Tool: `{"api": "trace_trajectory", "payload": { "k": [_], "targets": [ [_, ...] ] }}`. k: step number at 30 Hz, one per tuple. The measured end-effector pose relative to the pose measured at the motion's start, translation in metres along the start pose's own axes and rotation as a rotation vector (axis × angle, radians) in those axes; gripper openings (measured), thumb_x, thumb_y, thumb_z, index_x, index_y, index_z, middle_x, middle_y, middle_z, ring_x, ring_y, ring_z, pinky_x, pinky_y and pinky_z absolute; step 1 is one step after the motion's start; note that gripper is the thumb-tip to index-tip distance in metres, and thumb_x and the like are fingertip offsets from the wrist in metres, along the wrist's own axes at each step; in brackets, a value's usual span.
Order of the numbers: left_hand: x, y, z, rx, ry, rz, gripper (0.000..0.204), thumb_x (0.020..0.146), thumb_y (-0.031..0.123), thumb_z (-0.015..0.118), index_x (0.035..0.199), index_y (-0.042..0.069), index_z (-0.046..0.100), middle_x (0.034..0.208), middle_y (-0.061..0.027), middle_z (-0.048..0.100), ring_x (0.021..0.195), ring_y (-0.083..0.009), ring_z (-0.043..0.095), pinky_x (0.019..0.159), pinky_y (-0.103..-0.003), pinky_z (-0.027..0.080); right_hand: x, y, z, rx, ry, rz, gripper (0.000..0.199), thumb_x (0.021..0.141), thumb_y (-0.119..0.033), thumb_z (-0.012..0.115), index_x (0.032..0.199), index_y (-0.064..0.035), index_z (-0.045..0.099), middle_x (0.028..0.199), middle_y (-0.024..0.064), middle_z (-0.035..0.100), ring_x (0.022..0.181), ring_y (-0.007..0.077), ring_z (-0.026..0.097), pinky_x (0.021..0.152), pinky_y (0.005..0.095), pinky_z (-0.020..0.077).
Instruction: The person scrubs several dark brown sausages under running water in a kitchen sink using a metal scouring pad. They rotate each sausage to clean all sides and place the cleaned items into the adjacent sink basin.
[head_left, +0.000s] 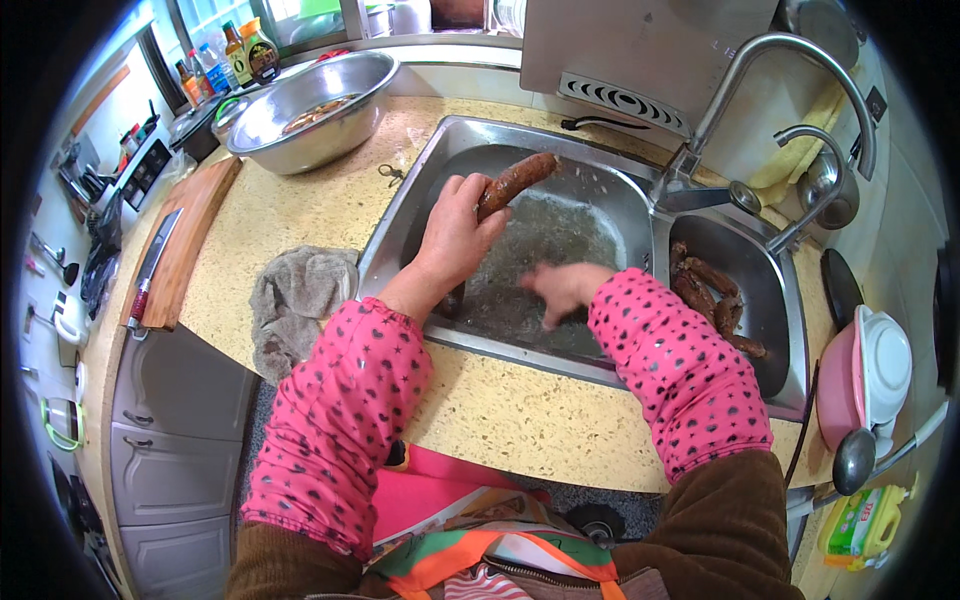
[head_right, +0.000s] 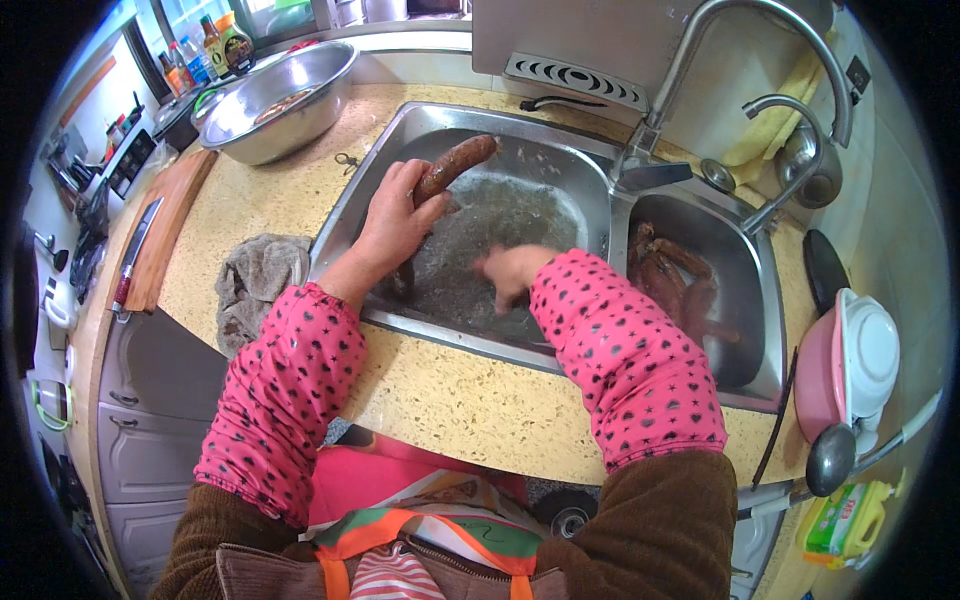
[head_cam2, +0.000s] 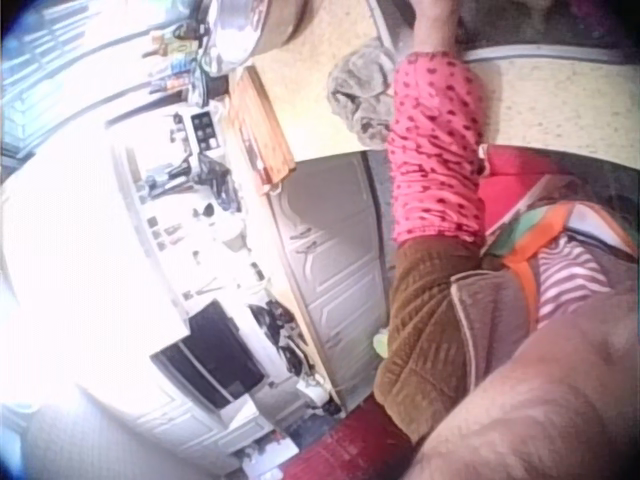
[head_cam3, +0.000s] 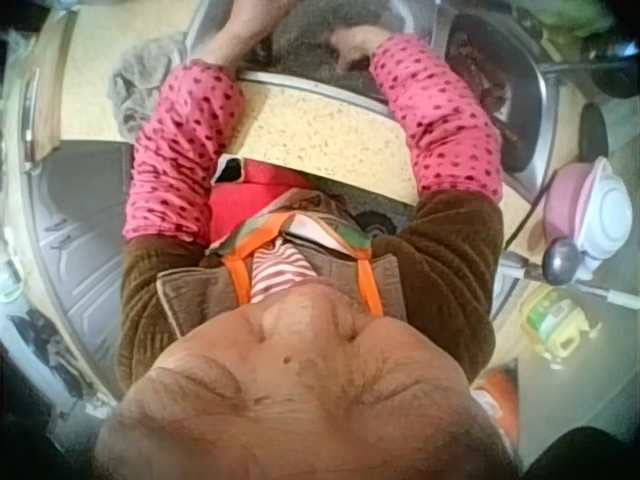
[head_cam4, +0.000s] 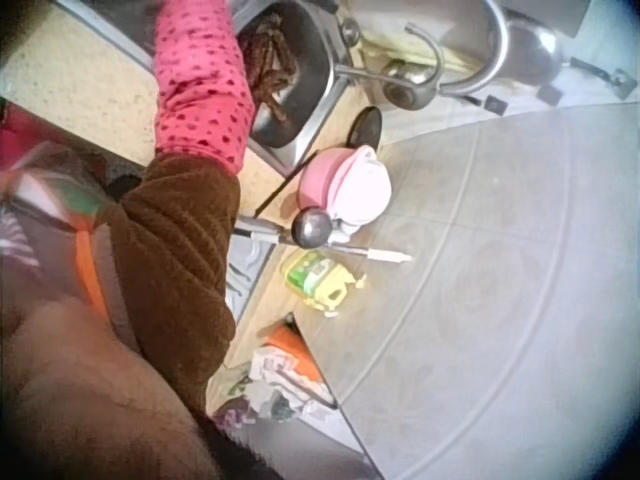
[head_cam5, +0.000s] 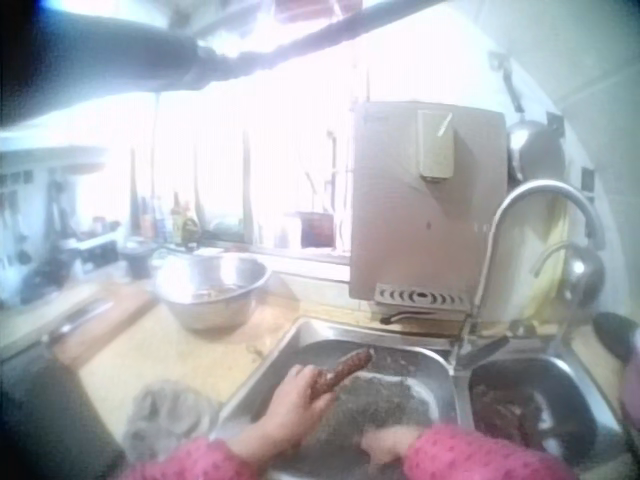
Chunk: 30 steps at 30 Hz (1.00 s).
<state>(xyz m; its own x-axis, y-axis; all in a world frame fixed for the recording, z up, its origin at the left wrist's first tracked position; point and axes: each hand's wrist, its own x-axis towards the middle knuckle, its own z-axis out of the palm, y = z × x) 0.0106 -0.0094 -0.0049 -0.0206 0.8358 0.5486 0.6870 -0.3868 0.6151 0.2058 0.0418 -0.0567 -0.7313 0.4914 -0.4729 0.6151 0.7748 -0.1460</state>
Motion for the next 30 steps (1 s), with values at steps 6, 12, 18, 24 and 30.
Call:
{"api": "trace_trajectory", "payload": {
  "k": [6, 12, 18, 24, 30],
  "targets": [
    [0.006, -0.007, 0.002, -0.078, 0.123, 0.044, 0.04, 0.084, 0.014, 0.07, 0.12, 0.006, 0.056, 0.099, -0.0118, 0.057, 0.084, -0.0279, 0.055, 0.078, -0.038, 0.047, 0.011, 0.01, -0.021, 0.168, 0.285, 0.198, 0.051, 0.08, -0.011, 0.065, 0.128, -0.0015, 0.048, 0.116, 0.0234, 0.062, 0.111, 0.0375, 0.059, 0.091, 0.0438, 0.0487],
    [0.003, 0.011, 0.003, -0.901, -0.149, -0.402, 0.037, 0.101, 0.024, 0.051, 0.134, 0.01, 0.047, 0.095, 0.001, 0.053, 0.085, -0.0077, 0.051, 0.073, -0.027, 0.048, -0.021, -0.023, -0.105, 0.832, 1.282, -0.022, 0.03, 0.089, -0.022, 0.065, 0.106, 0.0, 0.053, 0.097, 0.0213, 0.062, 0.088, 0.0327, 0.061, 0.08, 0.039, 0.0481],
    [0.006, 0.009, 0.001, -1.225, -0.009, -0.622, 0.028, 0.102, 0.029, 0.045, 0.12, 0.012, 0.058, 0.099, -0.0009, 0.062, 0.089, -0.0125, 0.059, 0.081, -0.031, 0.049, -0.005, -0.068, -0.077, 0.297, 1.331, -0.295, 0.02, 0.083, -0.005, 0.062, 0.099, 0.0001, 0.049, 0.097, 0.02, 0.048, 0.089, 0.0404, 0.051, 0.076, 0.045, 0.0458],
    [0.006, -0.005, -0.001, -1.213, -0.099, -0.661, 0.027, 0.102, 0.032, 0.044, 0.108, 0.011, 0.059, 0.089, -0.0016, 0.061, 0.078, -0.0133, 0.058, 0.071, -0.03, 0.049, -0.021, -0.078, -0.069, 0.254, 1.144, -0.307, 0.02, 0.082, -0.003, 0.061, 0.099, -0.0015, 0.05, 0.098, 0.0175, 0.05, 0.092, 0.0388, 0.055, 0.076, 0.0449, 0.0479],
    [0.003, 0.019, 0.001, -1.132, -0.338, -0.724, 0.03, 0.102, 0.036, 0.041, 0.095, 0.01, 0.053, 0.072, -0.004, 0.057, 0.057, -0.0142, 0.054, 0.051, -0.028, 0.047, -0.025, -0.032, -0.102, 0.05, 1.464, -0.035, 0.017, 0.081, -0.003, 0.058, 0.098, -0.0027, 0.053, 0.1, 0.0163, 0.052, 0.092, 0.0366, 0.056, 0.077, 0.0421, 0.0502]
  ]
}}
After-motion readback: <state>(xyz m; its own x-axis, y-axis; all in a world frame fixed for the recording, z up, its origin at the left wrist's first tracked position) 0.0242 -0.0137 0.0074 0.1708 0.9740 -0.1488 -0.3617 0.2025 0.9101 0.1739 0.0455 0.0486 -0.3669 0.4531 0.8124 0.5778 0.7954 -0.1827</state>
